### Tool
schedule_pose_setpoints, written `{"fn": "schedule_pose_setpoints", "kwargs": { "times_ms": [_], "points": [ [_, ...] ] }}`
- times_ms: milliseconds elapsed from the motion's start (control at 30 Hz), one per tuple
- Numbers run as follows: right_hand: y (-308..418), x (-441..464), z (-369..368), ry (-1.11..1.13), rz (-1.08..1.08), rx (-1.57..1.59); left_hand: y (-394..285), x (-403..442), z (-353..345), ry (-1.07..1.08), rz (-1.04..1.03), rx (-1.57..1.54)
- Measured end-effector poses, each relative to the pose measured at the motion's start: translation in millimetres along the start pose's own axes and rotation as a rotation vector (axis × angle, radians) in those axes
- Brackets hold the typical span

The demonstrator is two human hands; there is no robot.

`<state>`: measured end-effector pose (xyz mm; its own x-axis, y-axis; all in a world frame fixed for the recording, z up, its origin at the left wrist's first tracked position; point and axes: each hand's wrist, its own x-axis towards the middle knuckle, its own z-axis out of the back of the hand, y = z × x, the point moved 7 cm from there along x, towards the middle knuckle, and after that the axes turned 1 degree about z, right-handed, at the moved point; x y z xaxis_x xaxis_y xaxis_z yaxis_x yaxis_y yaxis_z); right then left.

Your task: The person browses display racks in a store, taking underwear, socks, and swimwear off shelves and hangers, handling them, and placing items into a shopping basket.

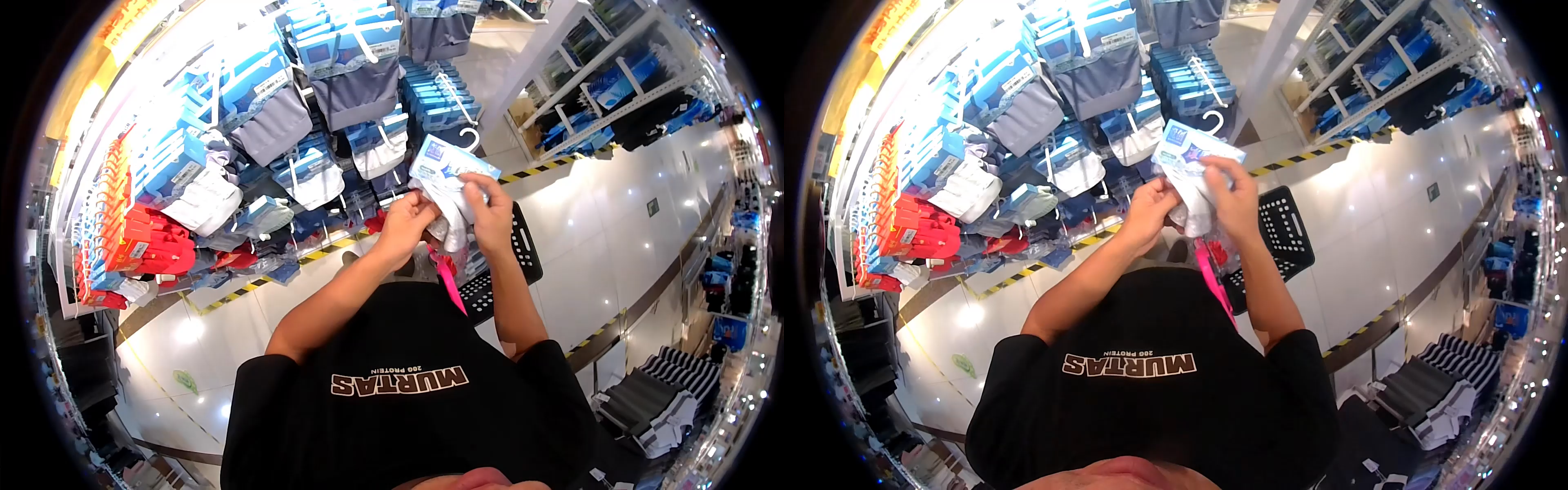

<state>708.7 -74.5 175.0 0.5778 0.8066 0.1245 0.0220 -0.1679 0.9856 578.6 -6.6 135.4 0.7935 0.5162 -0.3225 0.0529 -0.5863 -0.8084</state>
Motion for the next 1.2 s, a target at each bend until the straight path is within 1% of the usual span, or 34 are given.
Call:
{"fn": "schedule_pose_setpoints", "kwargs": {
  "times_ms": [33,67,100,167,233,267,300,367,400,500,533,633,667,767,800,900,933,967,1067,1133,1167,1200],
  "points": [
    [1.4,-9.5,-3.3,0.083,0.011,-0.125,1.1,-1.4,2.1,-0.022,0.013,-0.011],
    [-3.6,-20.5,-5.3,0.115,-0.105,-0.038,2.5,-0.9,4.8,-0.074,-0.005,-0.039],
    [-5.6,-25.9,-7.8,0.143,-0.154,-0.004,2.9,-1.4,6.3,-0.09,-0.017,-0.038],
    [13.2,-31.7,-15.9,0.147,0.031,-0.021,2.1,-2.3,9.9,-0.124,-0.045,-0.034],
    [24.8,-32.2,-16.2,0.152,0.15,-0.295,8.8,-0.2,13.5,-0.167,-0.114,-0.021],
    [20.5,-32.9,-13.7,0.139,0.136,-0.312,11.1,-0.6,15.5,-0.189,-0.146,-0.014],
    [16.2,-33.5,-11.2,0.127,0.122,-0.328,11.8,-2.4,13.3,-0.163,-0.12,-0.006],
    [-12.4,-34.7,-2.1,0.075,-0.045,-0.119,8.6,-6.7,8.7,-0.11,-0.072,0.011],
    [-17.8,-36.1,0.9,0.041,-0.174,-0.04,7.6,-9.1,9.3,-0.113,-0.052,0.026],
    [-36.0,-31.4,1.0,-0.048,-0.256,0.385,3.9,-14.5,15.1,-0.068,-0.086,-0.07],
    [-35.5,-31.4,-2.0,-0.072,-0.304,0.488,7.2,-16.5,20.3,-0.015,-0.064,-0.113],
    [-31.7,-26.7,-11.6,-0.077,-0.311,0.547,8.8,-21.2,30.0,-0.051,-0.011,-0.172],
    [-30.2,-25.6,-15.4,-0.06,-0.263,0.513,9.7,-20.3,33.2,-0.068,0.001,-0.194],
    [-34.3,-24.2,-19.2,-0.002,-0.213,0.427,19.7,-15.9,42.8,-0.11,0.048,-0.265],
    [-33.2,-22.7,-20.0,0.013,-0.201,0.34,14.5,-16.5,34.3,-0.008,0.109,-0.385],
    [4.7,-20.4,-23.4,0.124,0.095,0.041,3.8,-13.6,28.4,0.011,-0.004,-0.369],
    [7.8,-20.7,-23.7,0.151,0.051,0.118,1.8,-13.3,30.6,0.053,-0.063,-0.239],
    [11.0,-18.7,-20.5,0.127,0.043,0.074,0.8,-8.2,33.9,-0.008,-0.124,-0.072],
    [11.7,-13.5,-7.6,0.04,-0.019,-0.021,4.6,1.8,38.4,-0.05,-0.103,0.149],
    [23.3,-0.8,3.1,-0.141,0.072,-0.017,13.0,17.6,50.8,-0.073,-0.132,0.279],
    [29.6,6.1,8.1,-0.231,0.12,-0.014,11.9,21.2,50.3,-0.035,-0.148,0.24],
    [40.6,18.0,12.0,-0.221,0.115,0.057,7.1,20.9,47.2,0.003,-0.163,0.202]
  ]
}}
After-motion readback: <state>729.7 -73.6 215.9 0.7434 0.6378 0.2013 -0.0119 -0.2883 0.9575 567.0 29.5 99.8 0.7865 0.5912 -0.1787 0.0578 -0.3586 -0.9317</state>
